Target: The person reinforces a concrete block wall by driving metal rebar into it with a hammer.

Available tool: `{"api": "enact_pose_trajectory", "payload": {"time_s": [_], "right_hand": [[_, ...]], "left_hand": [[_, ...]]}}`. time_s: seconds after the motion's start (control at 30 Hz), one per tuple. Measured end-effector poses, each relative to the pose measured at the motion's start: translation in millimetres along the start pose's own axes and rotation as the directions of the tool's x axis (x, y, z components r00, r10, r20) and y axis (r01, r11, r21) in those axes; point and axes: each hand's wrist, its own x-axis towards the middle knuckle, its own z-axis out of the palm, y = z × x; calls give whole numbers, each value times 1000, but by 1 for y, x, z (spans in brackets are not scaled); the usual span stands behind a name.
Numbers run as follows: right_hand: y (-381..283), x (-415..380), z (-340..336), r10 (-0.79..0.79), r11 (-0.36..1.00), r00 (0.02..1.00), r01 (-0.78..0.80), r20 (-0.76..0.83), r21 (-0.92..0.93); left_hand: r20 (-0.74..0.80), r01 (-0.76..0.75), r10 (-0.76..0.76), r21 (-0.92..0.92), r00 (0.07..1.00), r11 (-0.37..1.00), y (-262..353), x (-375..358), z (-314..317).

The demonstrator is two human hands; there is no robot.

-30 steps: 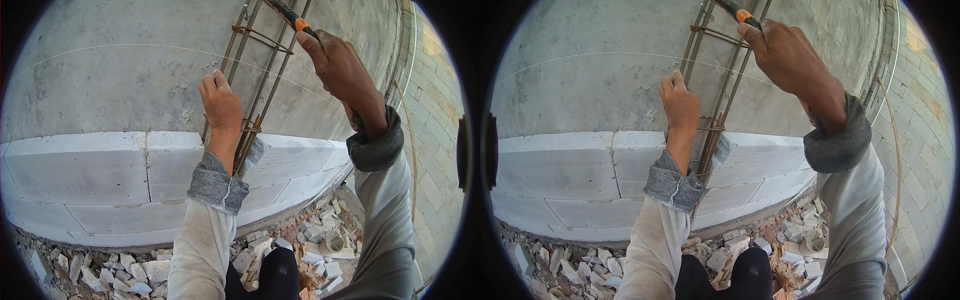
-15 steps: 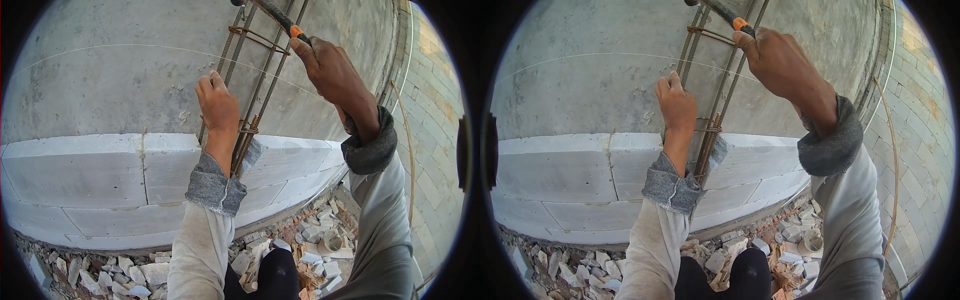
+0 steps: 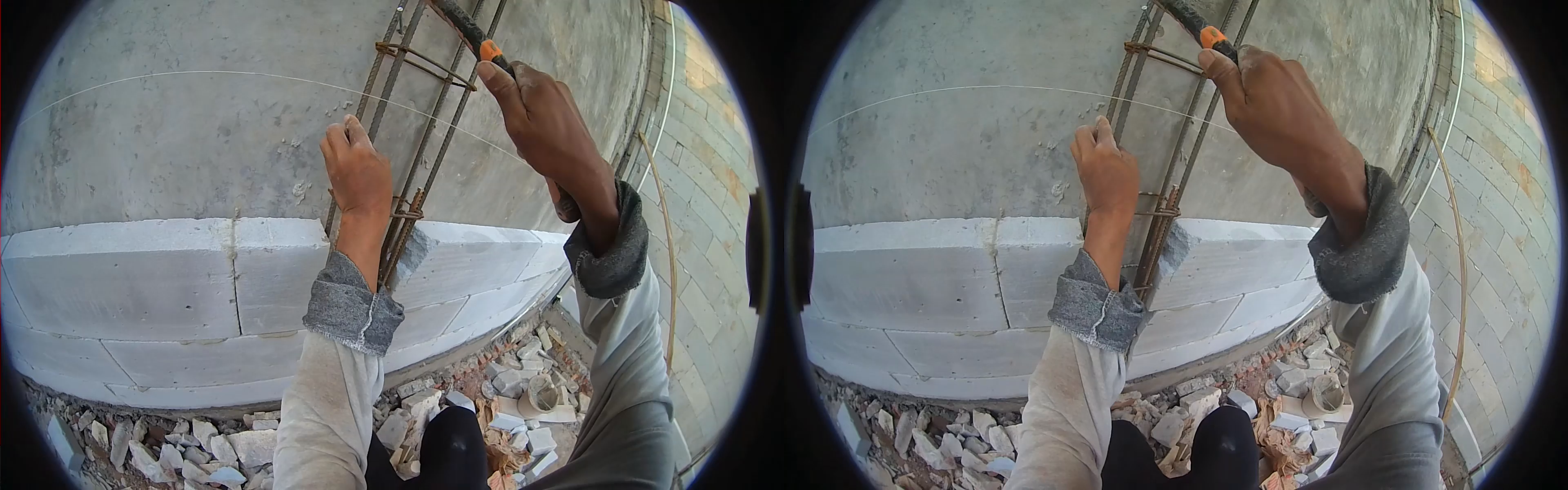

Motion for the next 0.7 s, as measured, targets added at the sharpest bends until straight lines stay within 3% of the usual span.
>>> {"api": "enact_pose_trajectory", "payload": {"time_s": [0.13,0.23,0.37,0.5,0.63,0.7], "right_hand": [[-1,-4,-3,107,993,994,-108,35,50],[-15,-14,-21,39,984,991,-15,-130,178],[-3,-14,3,-30,968,939,113,-343,222],[5,-3,-5,77,993,997,-76,-7,93],[13,-3,6,146,988,986,-149,76,37],[3,-7,-7,126,985,992,-127,11,117]], "left_hand": [[1,-8,8,-15,1000,1000,2,-3,-5],[-11,-4,4,-9,1000,1000,1,-2,-2],[-9,-13,12,-34,1000,999,2,1,-5],[-3,-30,30,27,1000,999,3,1,-6],[-4,-24,24,15,1000,1000,4,2,-5],[-17,-20,20,-16,1000,1000,2,1,-4]]}}
